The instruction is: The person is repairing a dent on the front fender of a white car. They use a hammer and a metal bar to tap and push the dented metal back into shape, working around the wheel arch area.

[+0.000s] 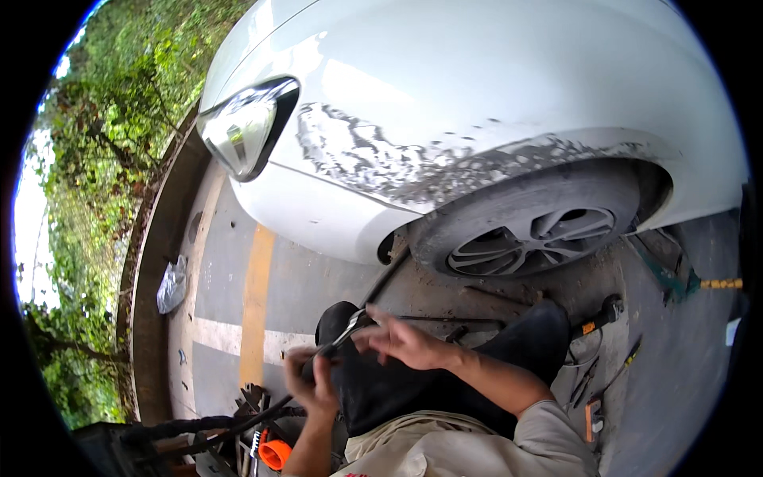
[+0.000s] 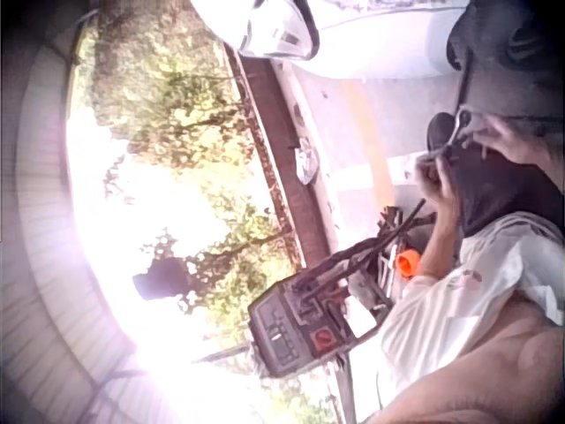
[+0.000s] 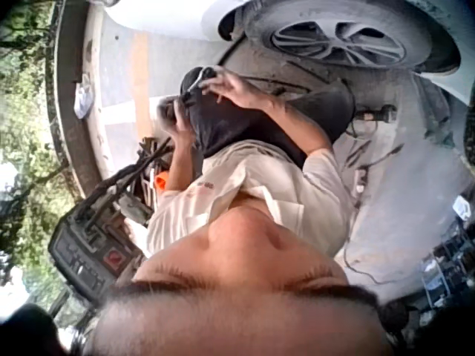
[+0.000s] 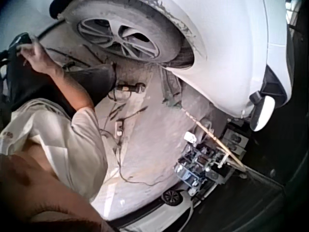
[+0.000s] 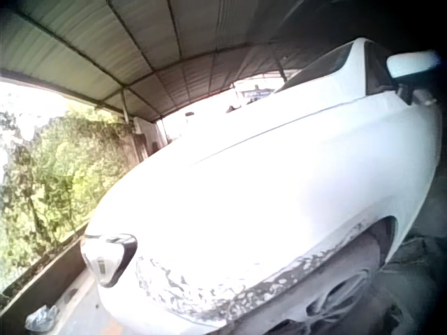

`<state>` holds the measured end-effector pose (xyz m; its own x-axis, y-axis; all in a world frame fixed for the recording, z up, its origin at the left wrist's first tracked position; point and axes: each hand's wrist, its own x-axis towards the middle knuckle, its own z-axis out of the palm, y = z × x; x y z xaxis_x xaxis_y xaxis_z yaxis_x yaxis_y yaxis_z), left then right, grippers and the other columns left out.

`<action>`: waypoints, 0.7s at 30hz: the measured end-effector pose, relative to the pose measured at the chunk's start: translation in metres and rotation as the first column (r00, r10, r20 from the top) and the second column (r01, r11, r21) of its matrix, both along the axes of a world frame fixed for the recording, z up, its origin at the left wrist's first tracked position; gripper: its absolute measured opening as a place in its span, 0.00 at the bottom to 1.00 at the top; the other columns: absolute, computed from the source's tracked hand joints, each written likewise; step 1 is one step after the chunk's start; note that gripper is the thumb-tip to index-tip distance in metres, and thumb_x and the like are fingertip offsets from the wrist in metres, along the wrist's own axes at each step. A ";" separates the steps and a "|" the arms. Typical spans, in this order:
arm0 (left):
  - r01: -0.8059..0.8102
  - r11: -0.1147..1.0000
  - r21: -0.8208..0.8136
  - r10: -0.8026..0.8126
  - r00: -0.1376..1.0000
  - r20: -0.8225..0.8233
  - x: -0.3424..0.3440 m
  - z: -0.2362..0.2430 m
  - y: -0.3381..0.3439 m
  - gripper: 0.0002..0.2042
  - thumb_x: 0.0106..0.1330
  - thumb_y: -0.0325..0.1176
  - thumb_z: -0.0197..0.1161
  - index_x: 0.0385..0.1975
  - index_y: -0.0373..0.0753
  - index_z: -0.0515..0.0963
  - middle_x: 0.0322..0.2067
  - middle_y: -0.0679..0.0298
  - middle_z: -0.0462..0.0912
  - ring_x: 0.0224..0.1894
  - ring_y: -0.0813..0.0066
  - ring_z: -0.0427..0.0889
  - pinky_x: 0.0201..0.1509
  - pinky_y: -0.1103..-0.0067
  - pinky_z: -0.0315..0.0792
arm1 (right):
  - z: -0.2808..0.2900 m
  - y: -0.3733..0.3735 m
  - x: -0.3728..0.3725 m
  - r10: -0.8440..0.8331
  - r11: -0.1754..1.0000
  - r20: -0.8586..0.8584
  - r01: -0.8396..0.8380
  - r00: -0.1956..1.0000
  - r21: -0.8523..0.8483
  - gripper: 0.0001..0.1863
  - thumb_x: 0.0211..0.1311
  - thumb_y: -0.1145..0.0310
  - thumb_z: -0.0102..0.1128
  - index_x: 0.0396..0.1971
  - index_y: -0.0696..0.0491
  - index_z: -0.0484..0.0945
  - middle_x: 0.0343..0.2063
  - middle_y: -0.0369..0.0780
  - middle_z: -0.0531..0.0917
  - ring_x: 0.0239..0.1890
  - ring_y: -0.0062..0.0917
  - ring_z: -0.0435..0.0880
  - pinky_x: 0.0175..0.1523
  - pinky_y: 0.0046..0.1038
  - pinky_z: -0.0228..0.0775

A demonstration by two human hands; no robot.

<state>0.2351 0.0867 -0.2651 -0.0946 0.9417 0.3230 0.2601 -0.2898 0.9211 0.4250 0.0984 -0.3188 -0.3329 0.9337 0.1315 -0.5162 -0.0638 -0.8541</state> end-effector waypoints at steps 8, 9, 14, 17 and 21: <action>0.608 0.733 -0.305 -0.397 0.746 0.534 0.086 -0.005 0.008 0.13 0.72 0.39 0.50 0.31 0.37 0.62 0.26 0.56 0.75 0.24 0.68 0.79 0.32 0.75 0.76 | 0.053 0.001 0.057 -0.436 0.897 -0.161 0.443 0.886 0.010 0.23 0.70 0.73 0.47 0.63 0.54 0.58 0.41 0.45 0.81 0.43 0.28 0.82 0.46 0.27 0.76; 0.645 0.713 -0.275 -0.435 0.715 0.548 0.088 -0.012 0.006 0.13 0.72 0.40 0.50 0.31 0.37 0.61 0.24 0.58 0.75 0.23 0.71 0.79 0.31 0.77 0.75 | 0.051 -0.001 0.064 -0.396 0.917 -0.171 0.399 0.902 -0.016 0.23 0.70 0.73 0.46 0.63 0.54 0.58 0.41 0.45 0.81 0.43 0.27 0.82 0.47 0.27 0.76; 0.561 0.800 -0.211 -0.542 0.828 0.144 0.088 -0.024 0.000 0.11 0.71 0.35 0.52 0.32 0.35 0.61 0.19 0.61 0.74 0.21 0.77 0.75 0.28 0.81 0.70 | 0.048 -0.015 0.069 -0.386 0.921 -0.133 0.389 0.913 -0.006 0.23 0.70 0.73 0.45 0.63 0.53 0.58 0.42 0.45 0.80 0.43 0.28 0.82 0.50 0.29 0.75; 0.507 0.850 -0.141 -0.525 0.834 -0.169 0.087 -0.029 0.000 0.12 0.72 0.36 0.49 0.32 0.36 0.58 0.21 0.63 0.70 0.20 0.79 0.72 0.24 0.83 0.66 | 0.049 -0.017 0.067 -0.395 0.918 -0.200 0.391 0.897 -0.063 0.22 0.70 0.73 0.45 0.63 0.53 0.59 0.42 0.45 0.80 0.43 0.29 0.82 0.50 0.29 0.76; 0.440 0.896 -0.052 -0.436 0.855 -0.281 0.092 -0.033 0.010 0.11 0.69 0.32 0.53 0.33 0.34 0.59 0.22 0.60 0.71 0.18 0.76 0.72 0.22 0.79 0.65 | 0.054 -0.008 0.060 -0.450 0.893 -0.215 0.438 0.867 -0.103 0.22 0.70 0.73 0.46 0.62 0.53 0.60 0.42 0.45 0.81 0.42 0.29 0.83 0.49 0.29 0.76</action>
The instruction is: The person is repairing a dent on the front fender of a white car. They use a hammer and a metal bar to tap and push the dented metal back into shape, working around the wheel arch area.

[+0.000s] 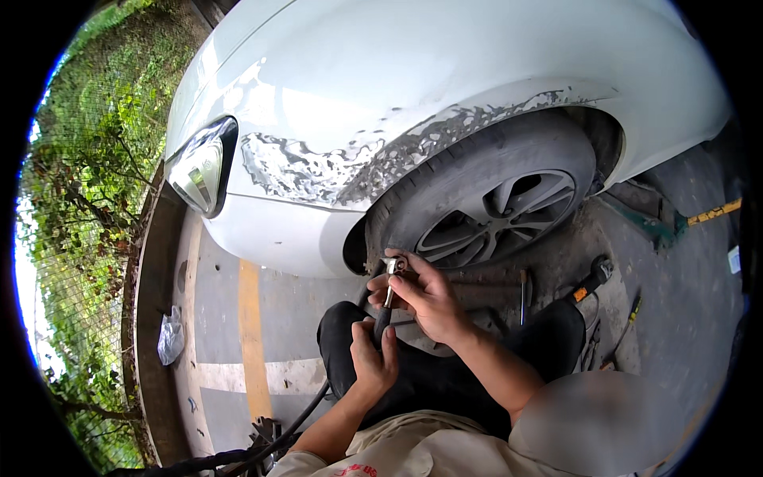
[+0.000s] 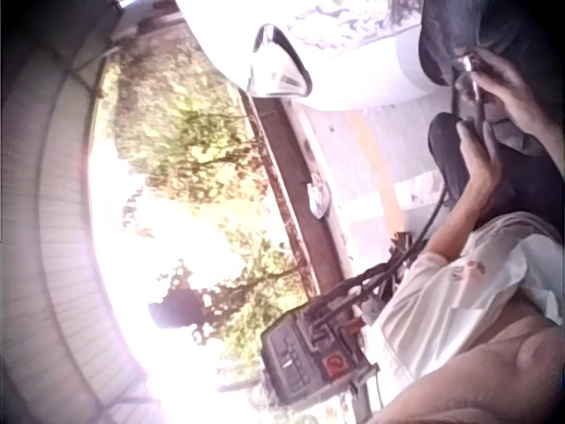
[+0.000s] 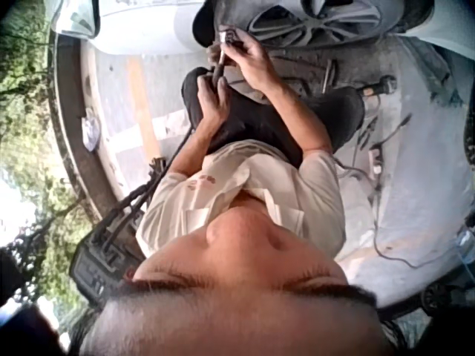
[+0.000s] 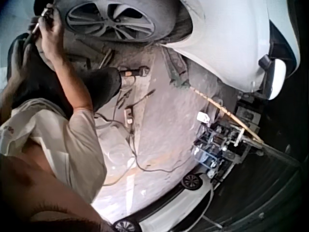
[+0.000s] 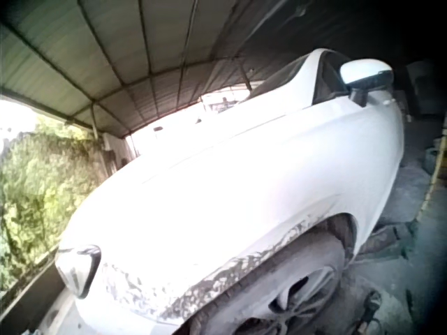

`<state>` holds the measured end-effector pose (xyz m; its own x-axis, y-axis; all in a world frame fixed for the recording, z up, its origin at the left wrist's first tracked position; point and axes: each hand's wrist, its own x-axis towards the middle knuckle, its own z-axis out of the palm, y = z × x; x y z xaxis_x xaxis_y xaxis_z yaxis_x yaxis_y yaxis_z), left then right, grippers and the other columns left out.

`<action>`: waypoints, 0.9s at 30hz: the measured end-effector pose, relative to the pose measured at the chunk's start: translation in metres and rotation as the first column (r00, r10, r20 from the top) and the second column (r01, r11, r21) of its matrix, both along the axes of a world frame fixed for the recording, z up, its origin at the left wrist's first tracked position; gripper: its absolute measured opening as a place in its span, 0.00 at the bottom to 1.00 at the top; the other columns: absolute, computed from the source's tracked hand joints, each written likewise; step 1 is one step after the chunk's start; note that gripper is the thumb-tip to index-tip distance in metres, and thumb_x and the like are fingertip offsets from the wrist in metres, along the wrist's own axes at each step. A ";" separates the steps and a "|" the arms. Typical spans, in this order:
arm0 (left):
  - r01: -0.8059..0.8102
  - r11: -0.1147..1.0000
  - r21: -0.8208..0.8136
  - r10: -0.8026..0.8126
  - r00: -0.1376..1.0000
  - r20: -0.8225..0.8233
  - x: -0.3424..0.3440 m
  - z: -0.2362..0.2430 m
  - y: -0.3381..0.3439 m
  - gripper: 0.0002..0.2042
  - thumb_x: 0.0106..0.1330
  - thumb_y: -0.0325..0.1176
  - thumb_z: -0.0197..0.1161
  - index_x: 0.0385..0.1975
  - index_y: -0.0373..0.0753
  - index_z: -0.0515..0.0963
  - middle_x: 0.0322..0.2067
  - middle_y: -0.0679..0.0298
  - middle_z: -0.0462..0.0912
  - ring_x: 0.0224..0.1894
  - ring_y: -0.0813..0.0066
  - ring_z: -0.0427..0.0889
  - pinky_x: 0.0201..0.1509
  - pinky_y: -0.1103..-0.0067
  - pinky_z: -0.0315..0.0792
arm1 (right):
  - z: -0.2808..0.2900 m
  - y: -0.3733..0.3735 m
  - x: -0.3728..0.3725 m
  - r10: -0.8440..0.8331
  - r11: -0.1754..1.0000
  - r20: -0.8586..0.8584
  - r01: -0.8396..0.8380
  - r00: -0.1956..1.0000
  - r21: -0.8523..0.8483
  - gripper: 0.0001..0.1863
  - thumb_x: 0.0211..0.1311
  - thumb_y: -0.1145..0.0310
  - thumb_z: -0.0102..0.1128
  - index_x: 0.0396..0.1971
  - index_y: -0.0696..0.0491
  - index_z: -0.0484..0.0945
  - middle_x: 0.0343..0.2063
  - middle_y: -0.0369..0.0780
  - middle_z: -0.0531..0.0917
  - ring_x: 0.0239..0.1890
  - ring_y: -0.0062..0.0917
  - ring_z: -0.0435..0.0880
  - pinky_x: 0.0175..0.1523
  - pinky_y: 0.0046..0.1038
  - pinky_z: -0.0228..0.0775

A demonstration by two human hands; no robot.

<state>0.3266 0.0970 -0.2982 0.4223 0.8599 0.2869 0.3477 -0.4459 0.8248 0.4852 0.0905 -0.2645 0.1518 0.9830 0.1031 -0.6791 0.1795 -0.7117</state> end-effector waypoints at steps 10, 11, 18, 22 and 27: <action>0.197 0.979 -0.045 -0.187 0.967 0.171 -0.019 0.025 0.052 0.15 0.70 0.33 0.51 0.50 0.30 0.61 0.36 0.57 0.74 0.34 0.70 0.76 0.34 0.76 0.72 | -0.017 0.026 0.008 0.138 0.990 0.128 -0.136 0.982 -0.024 0.13 0.68 0.73 0.51 0.50 0.59 0.69 0.33 0.41 0.82 0.33 0.22 0.82 0.41 0.25 0.77; 0.087 0.981 -0.173 -0.055 0.981 0.184 -0.012 0.036 0.052 0.14 0.73 0.34 0.45 0.52 0.32 0.60 0.37 0.60 0.74 0.36 0.77 0.73 0.36 0.81 0.70 | -0.021 0.024 0.012 0.224 0.974 0.125 -0.224 0.966 -0.011 0.18 0.68 0.74 0.50 0.56 0.60 0.65 0.32 0.41 0.81 0.33 0.21 0.82 0.40 0.24 0.76; 0.186 0.936 -0.297 -0.133 0.973 0.190 -0.018 0.051 0.082 0.08 0.68 0.36 0.58 0.37 0.38 0.71 0.25 0.65 0.76 0.22 0.80 0.73 0.22 0.84 0.66 | -0.015 0.039 0.013 -0.019 0.928 0.565 -0.196 0.825 0.318 0.24 0.64 0.72 0.53 0.60 0.50 0.64 0.26 0.45 0.82 0.27 0.32 0.84 0.34 0.30 0.75; -0.067 0.971 -0.229 0.070 0.998 0.006 0.000 0.070 0.079 0.14 0.68 0.44 0.57 0.33 0.37 0.73 0.19 0.68 0.75 0.18 0.86 0.71 0.20 0.88 0.65 | -0.034 0.043 0.017 -0.195 0.938 0.757 -0.105 0.624 0.329 0.24 0.63 0.65 0.57 0.58 0.51 0.65 0.24 0.44 0.82 0.26 0.36 0.83 0.32 0.35 0.72; -0.150 0.966 0.210 0.205 0.940 -0.273 0.012 0.089 0.093 0.07 0.68 0.29 0.57 0.32 0.32 0.74 0.21 0.68 0.75 0.20 0.84 0.73 0.25 0.85 0.69 | -0.038 0.062 0.013 -0.249 0.934 0.616 0.017 0.748 0.357 0.16 0.62 0.61 0.58 0.45 0.54 0.71 0.23 0.46 0.81 0.28 0.41 0.81 0.31 0.38 0.70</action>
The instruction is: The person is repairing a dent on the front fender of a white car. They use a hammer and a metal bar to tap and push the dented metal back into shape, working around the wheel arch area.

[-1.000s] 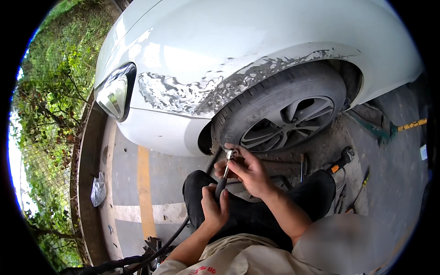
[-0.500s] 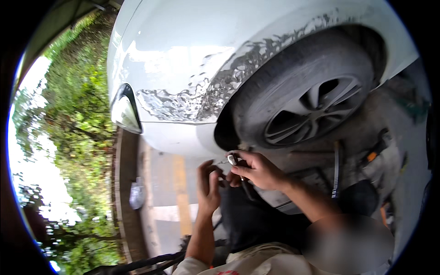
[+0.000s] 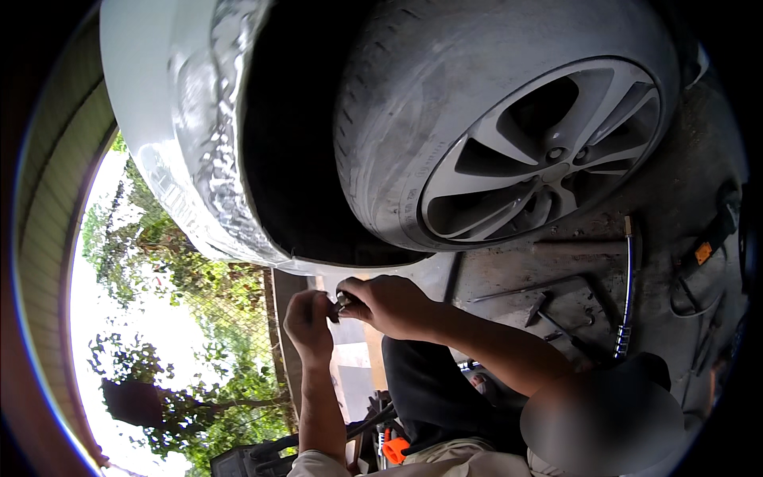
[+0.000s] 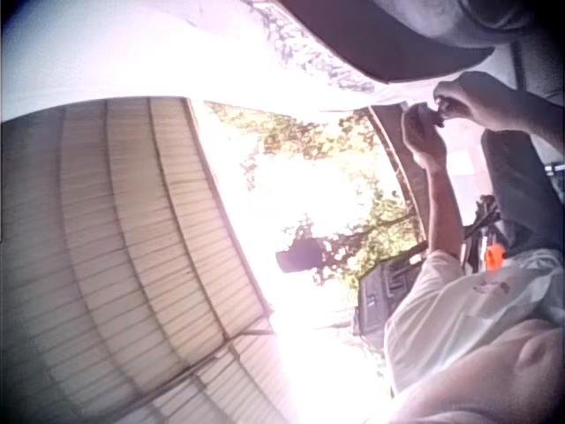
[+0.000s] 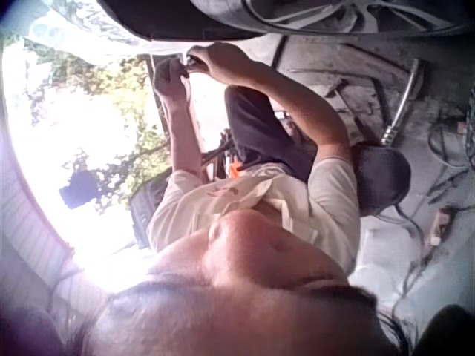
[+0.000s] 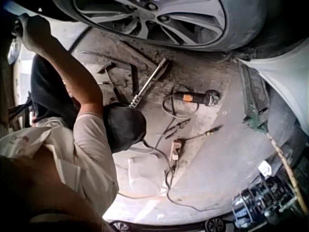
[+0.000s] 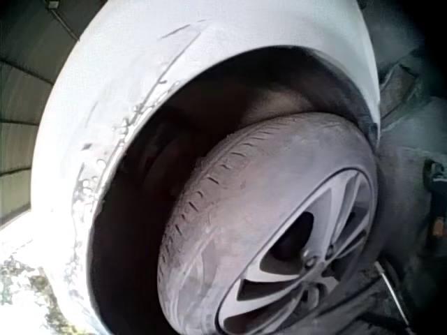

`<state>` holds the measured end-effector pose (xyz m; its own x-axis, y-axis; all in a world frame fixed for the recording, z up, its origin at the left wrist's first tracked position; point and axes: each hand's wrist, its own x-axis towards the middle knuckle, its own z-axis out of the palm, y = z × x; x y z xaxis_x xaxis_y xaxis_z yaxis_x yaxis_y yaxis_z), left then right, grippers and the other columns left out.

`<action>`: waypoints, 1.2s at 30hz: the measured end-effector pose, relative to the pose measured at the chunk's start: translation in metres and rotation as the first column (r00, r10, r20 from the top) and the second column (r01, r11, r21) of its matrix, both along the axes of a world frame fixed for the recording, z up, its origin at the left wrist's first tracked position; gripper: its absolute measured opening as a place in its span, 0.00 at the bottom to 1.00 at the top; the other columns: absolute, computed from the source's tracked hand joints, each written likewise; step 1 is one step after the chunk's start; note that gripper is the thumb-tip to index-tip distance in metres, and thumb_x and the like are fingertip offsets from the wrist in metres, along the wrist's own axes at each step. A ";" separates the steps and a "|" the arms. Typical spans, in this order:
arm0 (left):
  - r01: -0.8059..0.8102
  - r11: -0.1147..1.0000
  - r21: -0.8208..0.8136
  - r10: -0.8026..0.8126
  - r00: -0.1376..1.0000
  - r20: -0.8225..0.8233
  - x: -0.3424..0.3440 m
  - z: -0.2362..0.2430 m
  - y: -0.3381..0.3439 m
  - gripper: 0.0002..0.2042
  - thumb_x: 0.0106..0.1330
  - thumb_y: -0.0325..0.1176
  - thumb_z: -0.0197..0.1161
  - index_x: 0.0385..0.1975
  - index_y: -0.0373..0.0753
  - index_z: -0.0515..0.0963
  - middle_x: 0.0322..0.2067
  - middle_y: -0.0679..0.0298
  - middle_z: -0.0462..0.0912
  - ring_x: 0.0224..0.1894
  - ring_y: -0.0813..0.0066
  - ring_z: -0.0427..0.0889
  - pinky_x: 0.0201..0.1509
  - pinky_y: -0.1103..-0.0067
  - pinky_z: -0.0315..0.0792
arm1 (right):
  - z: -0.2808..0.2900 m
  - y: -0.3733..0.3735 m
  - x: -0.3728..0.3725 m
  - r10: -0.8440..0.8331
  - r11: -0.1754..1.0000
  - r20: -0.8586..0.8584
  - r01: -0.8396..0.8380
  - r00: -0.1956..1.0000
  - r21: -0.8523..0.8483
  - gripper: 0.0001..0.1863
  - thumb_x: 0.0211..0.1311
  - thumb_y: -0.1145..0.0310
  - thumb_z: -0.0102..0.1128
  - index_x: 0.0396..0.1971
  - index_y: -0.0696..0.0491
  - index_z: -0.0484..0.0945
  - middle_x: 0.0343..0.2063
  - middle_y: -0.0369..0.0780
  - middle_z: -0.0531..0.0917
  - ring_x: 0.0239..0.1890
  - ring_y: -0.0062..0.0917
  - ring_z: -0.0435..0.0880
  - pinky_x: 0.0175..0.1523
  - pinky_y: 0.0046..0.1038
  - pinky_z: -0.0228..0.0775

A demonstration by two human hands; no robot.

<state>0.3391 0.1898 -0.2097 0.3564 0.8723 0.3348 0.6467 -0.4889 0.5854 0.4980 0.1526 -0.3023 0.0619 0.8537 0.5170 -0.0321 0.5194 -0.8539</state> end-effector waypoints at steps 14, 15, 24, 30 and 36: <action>-0.090 0.977 0.193 0.156 0.919 -0.362 0.018 0.054 0.041 0.17 0.60 0.28 0.66 0.46 0.35 0.69 0.39 0.62 0.79 0.38 0.77 0.79 0.37 0.82 0.73 | 0.033 0.058 -0.019 -0.456 0.890 -0.283 0.442 0.844 -0.115 0.19 0.64 0.57 0.53 0.29 0.62 0.70 0.17 0.49 0.76 0.19 0.41 0.78 0.25 0.38 0.71; -0.090 0.970 0.227 0.179 0.896 -0.407 0.018 0.059 0.039 0.17 0.60 0.27 0.66 0.47 0.35 0.69 0.40 0.62 0.80 0.38 0.76 0.80 0.38 0.82 0.73 | 0.035 0.060 -0.021 -0.448 0.892 -0.279 0.444 0.849 -0.082 0.19 0.64 0.57 0.53 0.29 0.62 0.70 0.17 0.48 0.76 0.19 0.41 0.78 0.26 0.39 0.71; -0.122 0.957 0.262 0.227 0.880 -0.418 0.022 0.051 0.043 0.18 0.55 0.30 0.70 0.41 0.33 0.70 0.31 0.60 0.82 0.31 0.73 0.83 0.33 0.78 0.76 | 0.021 0.075 -0.028 -0.395 0.892 -0.370 0.448 0.841 0.067 0.11 0.63 0.66 0.56 0.35 0.59 0.71 0.19 0.46 0.73 0.18 0.37 0.75 0.23 0.35 0.67; -0.174 0.963 0.207 0.246 0.881 -0.404 0.017 0.054 0.046 0.18 0.55 0.31 0.70 0.41 0.33 0.70 0.30 0.61 0.81 0.33 0.73 0.83 0.37 0.79 0.75 | 0.025 0.073 -0.022 -0.460 0.860 -0.281 0.502 0.842 0.094 0.11 0.62 0.66 0.56 0.34 0.59 0.71 0.15 0.44 0.72 0.16 0.35 0.74 0.22 0.34 0.66; -0.184 0.961 0.205 0.251 0.893 -0.373 0.022 0.054 0.042 0.17 0.54 0.32 0.71 0.38 0.35 0.72 0.28 0.63 0.82 0.31 0.76 0.81 0.37 0.79 0.74 | 0.014 0.078 -0.028 -0.478 0.833 -0.277 0.530 0.834 0.159 0.10 0.63 0.68 0.54 0.33 0.60 0.72 0.16 0.44 0.71 0.18 0.35 0.74 0.24 0.33 0.66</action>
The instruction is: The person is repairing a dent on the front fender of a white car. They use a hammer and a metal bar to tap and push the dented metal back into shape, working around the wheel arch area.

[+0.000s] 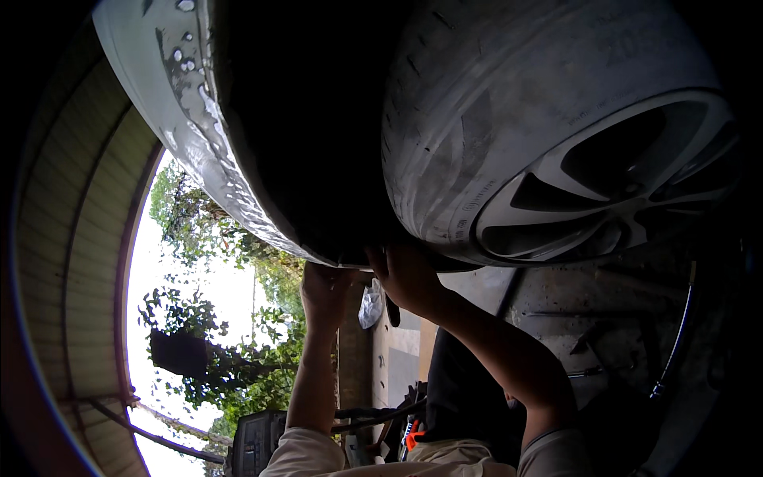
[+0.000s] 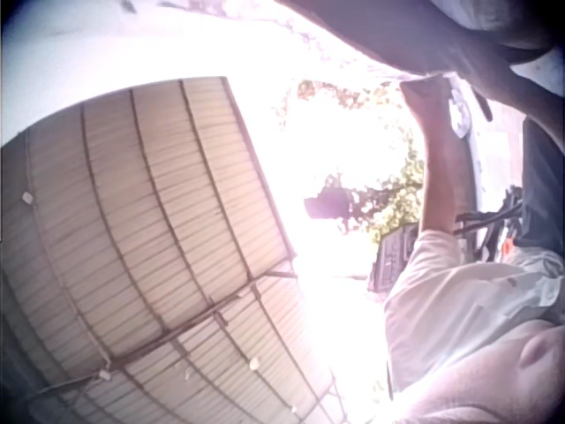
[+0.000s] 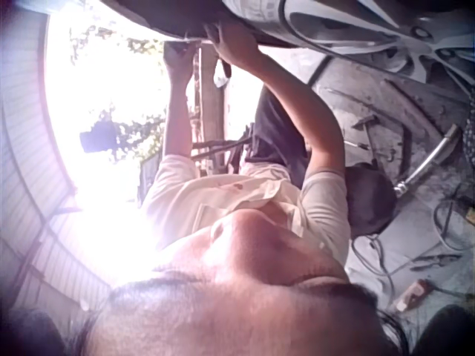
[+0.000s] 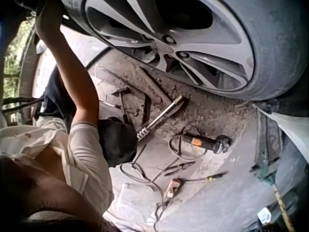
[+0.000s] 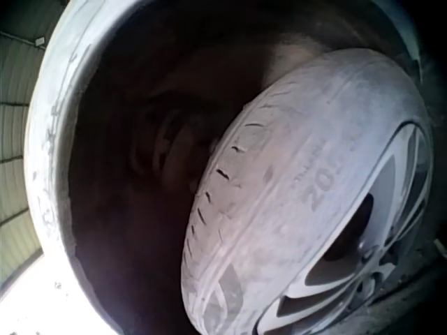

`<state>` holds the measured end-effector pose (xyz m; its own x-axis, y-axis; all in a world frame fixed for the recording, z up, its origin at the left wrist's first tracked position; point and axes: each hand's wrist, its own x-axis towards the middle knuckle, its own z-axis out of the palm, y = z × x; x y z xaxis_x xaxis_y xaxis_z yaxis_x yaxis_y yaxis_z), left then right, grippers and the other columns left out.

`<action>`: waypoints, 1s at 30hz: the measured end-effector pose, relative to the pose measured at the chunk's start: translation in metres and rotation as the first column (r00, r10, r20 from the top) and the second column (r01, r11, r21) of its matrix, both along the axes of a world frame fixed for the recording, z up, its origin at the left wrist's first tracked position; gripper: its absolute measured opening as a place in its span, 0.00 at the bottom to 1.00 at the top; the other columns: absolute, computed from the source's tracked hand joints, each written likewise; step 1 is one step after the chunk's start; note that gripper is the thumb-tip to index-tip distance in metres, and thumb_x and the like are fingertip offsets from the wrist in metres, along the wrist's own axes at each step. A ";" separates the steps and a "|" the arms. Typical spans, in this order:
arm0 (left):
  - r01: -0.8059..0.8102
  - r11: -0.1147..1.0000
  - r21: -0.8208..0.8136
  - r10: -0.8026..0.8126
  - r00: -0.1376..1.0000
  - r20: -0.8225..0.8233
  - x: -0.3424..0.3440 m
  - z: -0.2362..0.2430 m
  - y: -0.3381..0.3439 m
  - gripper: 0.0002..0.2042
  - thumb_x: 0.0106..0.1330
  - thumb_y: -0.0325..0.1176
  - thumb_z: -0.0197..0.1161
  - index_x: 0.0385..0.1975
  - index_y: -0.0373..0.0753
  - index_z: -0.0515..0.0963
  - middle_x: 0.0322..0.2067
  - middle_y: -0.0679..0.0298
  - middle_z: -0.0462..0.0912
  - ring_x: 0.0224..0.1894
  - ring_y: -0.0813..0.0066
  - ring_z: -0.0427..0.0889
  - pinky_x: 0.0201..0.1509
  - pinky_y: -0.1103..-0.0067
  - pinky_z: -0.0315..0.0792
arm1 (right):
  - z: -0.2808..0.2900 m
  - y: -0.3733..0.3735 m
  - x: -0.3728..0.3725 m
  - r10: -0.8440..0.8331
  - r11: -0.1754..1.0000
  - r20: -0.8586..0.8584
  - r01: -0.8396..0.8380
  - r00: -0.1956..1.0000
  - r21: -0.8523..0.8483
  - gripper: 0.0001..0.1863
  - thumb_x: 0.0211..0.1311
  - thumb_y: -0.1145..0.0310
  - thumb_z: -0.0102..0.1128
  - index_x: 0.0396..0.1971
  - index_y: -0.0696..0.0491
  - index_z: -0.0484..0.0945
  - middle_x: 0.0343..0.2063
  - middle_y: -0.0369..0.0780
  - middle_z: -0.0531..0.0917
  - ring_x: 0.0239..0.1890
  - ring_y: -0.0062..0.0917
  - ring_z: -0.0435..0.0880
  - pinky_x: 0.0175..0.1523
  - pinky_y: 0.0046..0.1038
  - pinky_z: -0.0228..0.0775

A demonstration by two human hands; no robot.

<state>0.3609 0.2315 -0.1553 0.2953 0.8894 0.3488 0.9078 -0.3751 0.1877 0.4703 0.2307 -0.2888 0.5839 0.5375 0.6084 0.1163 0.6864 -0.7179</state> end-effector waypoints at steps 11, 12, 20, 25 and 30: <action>0.030 0.999 -0.011 -0.029 0.998 0.047 0.005 0.000 -0.003 0.19 0.55 0.29 0.70 0.43 0.33 0.72 0.35 0.65 0.81 0.33 0.81 0.78 0.35 0.83 0.74 | 0.008 0.000 -0.004 0.253 0.967 -0.196 -0.253 0.948 0.026 0.12 0.62 0.66 0.55 0.26 0.60 0.74 0.20 0.48 0.73 0.24 0.42 0.74 0.32 0.42 0.65; 0.029 1.000 0.008 -0.029 0.999 0.040 0.004 -0.001 -0.002 0.18 0.55 0.29 0.70 0.43 0.33 0.72 0.34 0.65 0.80 0.32 0.81 0.78 0.34 0.83 0.73 | 0.009 -0.001 -0.001 0.287 0.957 -0.194 -0.290 0.938 0.010 0.11 0.62 0.67 0.55 0.26 0.60 0.73 0.20 0.48 0.73 0.24 0.42 0.74 0.32 0.42 0.65; 0.041 0.998 0.046 -0.041 0.999 0.003 0.003 0.000 -0.002 0.16 0.56 0.29 0.70 0.41 0.33 0.72 0.32 0.66 0.80 0.31 0.83 0.76 0.33 0.84 0.72 | 0.010 -0.003 0.002 0.242 0.967 -0.146 -0.251 0.959 -0.047 0.12 0.60 0.66 0.56 0.26 0.60 0.72 0.18 0.48 0.72 0.25 0.42 0.75 0.34 0.41 0.66; 0.005 0.999 0.034 -0.006 1.000 0.017 0.009 0.002 -0.007 0.17 0.56 0.29 0.69 0.42 0.33 0.72 0.33 0.65 0.80 0.32 0.81 0.78 0.36 0.83 0.74 | 0.019 -0.012 0.013 0.070 0.989 0.146 -0.050 0.987 -0.136 0.15 0.62 0.65 0.57 0.35 0.64 0.70 0.16 0.45 0.74 0.14 0.34 0.75 0.21 0.32 0.68; 0.077 0.991 0.105 -0.081 0.996 0.030 0.003 -0.006 -0.003 0.19 0.55 0.28 0.70 0.44 0.32 0.71 0.34 0.64 0.81 0.32 0.80 0.79 0.36 0.82 0.74 | 0.013 -0.003 0.019 0.248 0.969 0.233 -0.244 0.940 -0.049 0.15 0.63 0.64 0.54 0.29 0.64 0.73 0.13 0.45 0.76 0.16 0.30 0.79 0.21 0.31 0.70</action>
